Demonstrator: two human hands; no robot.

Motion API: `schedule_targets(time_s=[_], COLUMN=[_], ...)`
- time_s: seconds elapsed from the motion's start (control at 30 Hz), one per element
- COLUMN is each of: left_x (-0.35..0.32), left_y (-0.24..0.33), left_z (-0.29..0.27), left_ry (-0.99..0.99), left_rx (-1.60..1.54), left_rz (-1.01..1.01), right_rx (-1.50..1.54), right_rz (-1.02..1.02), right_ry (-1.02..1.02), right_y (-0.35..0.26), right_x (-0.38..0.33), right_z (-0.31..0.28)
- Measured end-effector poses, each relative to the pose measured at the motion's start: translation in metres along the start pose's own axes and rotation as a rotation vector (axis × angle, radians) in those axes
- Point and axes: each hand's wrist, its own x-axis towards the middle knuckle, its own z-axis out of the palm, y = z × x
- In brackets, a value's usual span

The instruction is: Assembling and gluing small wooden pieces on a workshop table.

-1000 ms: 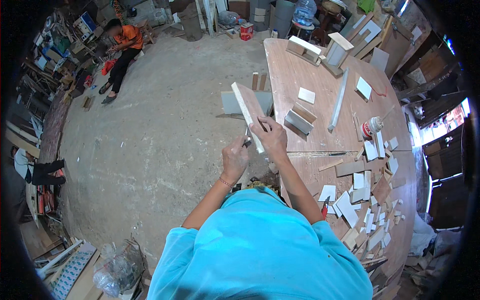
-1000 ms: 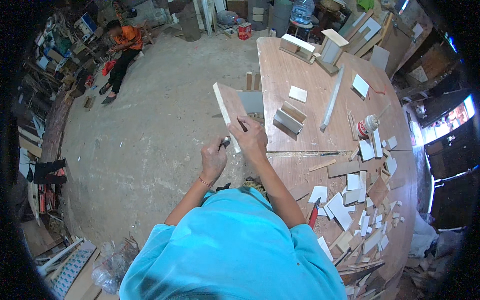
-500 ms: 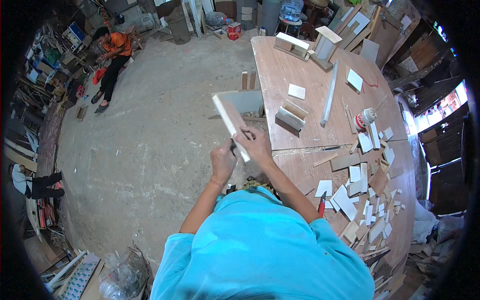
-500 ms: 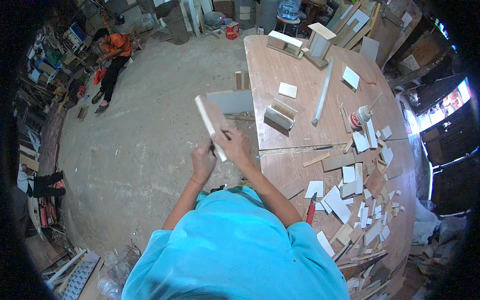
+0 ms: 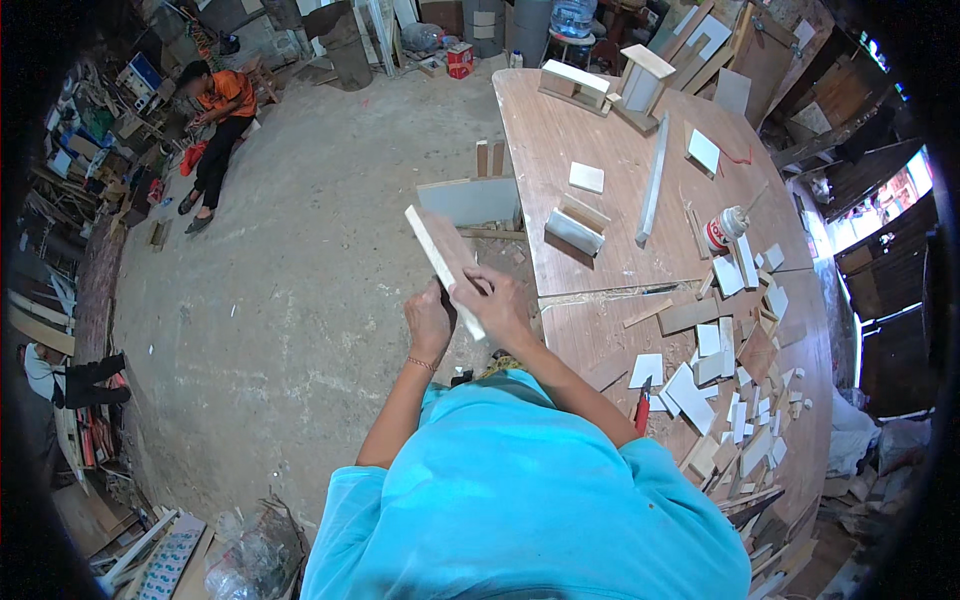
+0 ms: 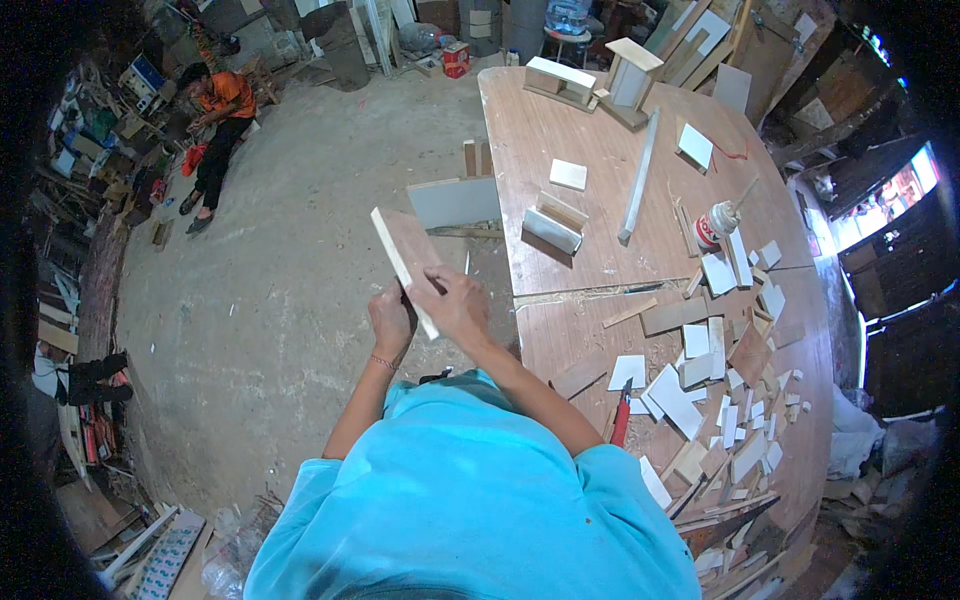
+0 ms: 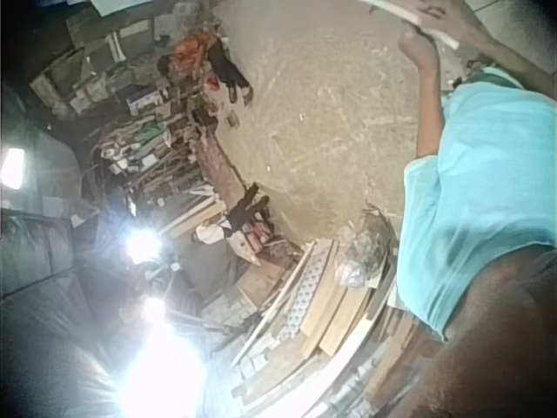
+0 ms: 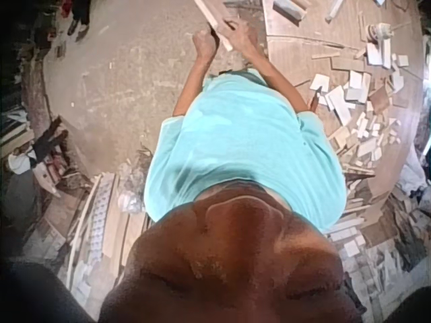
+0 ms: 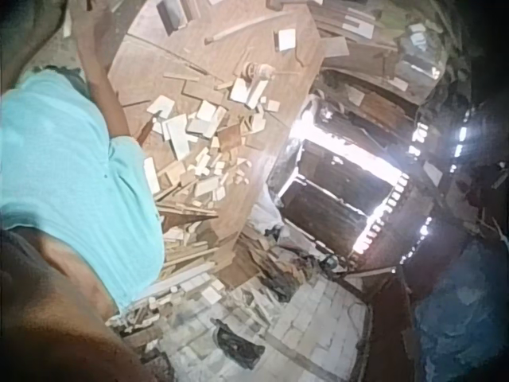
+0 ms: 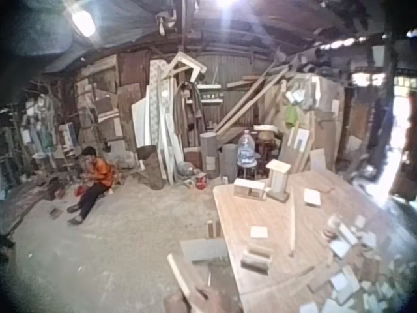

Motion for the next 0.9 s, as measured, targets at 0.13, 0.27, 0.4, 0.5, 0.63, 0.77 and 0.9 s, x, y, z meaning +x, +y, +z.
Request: schedule_targets(time_s=[0.13,0.27,0.4,0.5,0.63,0.77,0.9], left_x=[-0.009,-0.004,-0.001,-0.009,-0.007,0.0,-0.01], left_y=[0.015,0.013,0.003,0.019,0.018,0.003,0.018], left_z=[0.007,0.01,0.002,0.009,0.014,0.011,0.013], left_ry=[-0.048,-0.032,-0.049,-0.029,-0.087,-0.088,-0.138], left_rx=[-0.062,-0.071,-0.035,-0.144,-0.052,-0.005,-0.1], left_rz=[0.108,0.052,-0.012,0.154,0.07,0.003,0.125], right_rx=[-0.078,0.032,-0.001,-0.013,-0.031,0.053,0.025], right_rz=[0.152,0.075,0.074,0.11,0.104,0.024,0.203], right_ry=[-0.007,0.02,0.006,0.03,0.067,0.038,0.042], right_y=[0.019,0.029,0.03,0.031,0.037,0.051,0.045], right_x=[0.039,0.022,0.013,0.028,0.023,0.012,0.034], right_z=[-0.002,0.003,0.004,-0.005,-0.002,0.009,0.0])
